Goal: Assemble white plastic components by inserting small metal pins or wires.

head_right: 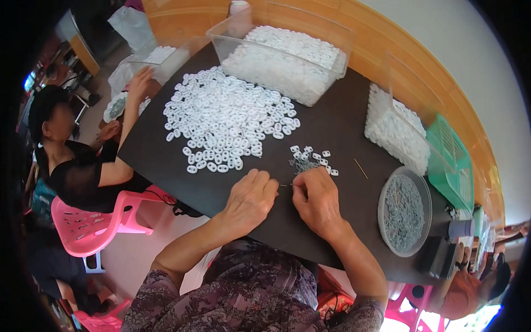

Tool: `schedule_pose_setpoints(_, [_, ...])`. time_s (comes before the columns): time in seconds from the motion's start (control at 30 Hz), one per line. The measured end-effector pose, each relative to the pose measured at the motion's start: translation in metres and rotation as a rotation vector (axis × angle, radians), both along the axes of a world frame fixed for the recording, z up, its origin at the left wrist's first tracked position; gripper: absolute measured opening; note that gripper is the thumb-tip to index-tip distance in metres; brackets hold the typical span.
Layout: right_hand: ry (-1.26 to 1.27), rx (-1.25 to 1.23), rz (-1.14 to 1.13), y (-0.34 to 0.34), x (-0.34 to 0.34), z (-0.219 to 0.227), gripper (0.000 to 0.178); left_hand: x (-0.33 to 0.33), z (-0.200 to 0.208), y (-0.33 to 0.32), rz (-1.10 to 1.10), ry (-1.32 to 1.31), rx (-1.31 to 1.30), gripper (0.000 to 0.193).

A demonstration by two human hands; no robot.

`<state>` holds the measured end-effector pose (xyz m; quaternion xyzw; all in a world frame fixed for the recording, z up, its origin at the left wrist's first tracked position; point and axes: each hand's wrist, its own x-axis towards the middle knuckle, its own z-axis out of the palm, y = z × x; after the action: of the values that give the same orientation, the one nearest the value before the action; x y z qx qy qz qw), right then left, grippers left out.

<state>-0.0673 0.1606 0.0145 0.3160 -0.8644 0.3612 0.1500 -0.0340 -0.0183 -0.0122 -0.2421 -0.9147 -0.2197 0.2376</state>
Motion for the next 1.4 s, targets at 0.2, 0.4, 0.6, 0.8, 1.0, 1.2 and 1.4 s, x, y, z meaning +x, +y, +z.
schedule_pose_setpoints(0.2, [0.035,0.030,0.015,0.009,0.006,0.006,0.021,0.030,-0.001,-0.038,0.116,0.056,0.214,0.020])
schedule_pose_setpoints(0.4, [0.090,0.001,-0.039,0.019,0.015,0.016,0.021,0.007,0.017,-0.034,0.079,0.188,0.174,0.028])
schedule_pose_setpoints(0.6, [0.076,-0.025,-0.173,0.045,0.030,0.022,0.019,-0.014,0.030,-0.018,-0.085,0.173,0.167,0.026])
schedule_pose_setpoints(0.8, [-0.052,-0.116,-0.266,0.054,0.043,0.009,0.016,-0.087,0.018,0.005,-0.115,0.030,0.150,0.012])
schedule_pose_setpoints(1.0, [-0.032,-0.146,-0.227,0.054,0.042,0.004,0.016,-0.116,0.007,0.029,-0.160,-0.073,-0.087,0.012])
schedule_pose_setpoints(1.2, [-0.018,-0.156,-0.208,0.050,0.039,0.005,0.016,-0.120,0.010,0.030,-0.128,-0.084,-0.177,0.010])
schedule_pose_setpoints(1.4, [-0.008,-0.160,-0.188,0.043,0.038,0.006,0.017,-0.113,0.011,0.026,-0.133,-0.148,-0.151,0.010])
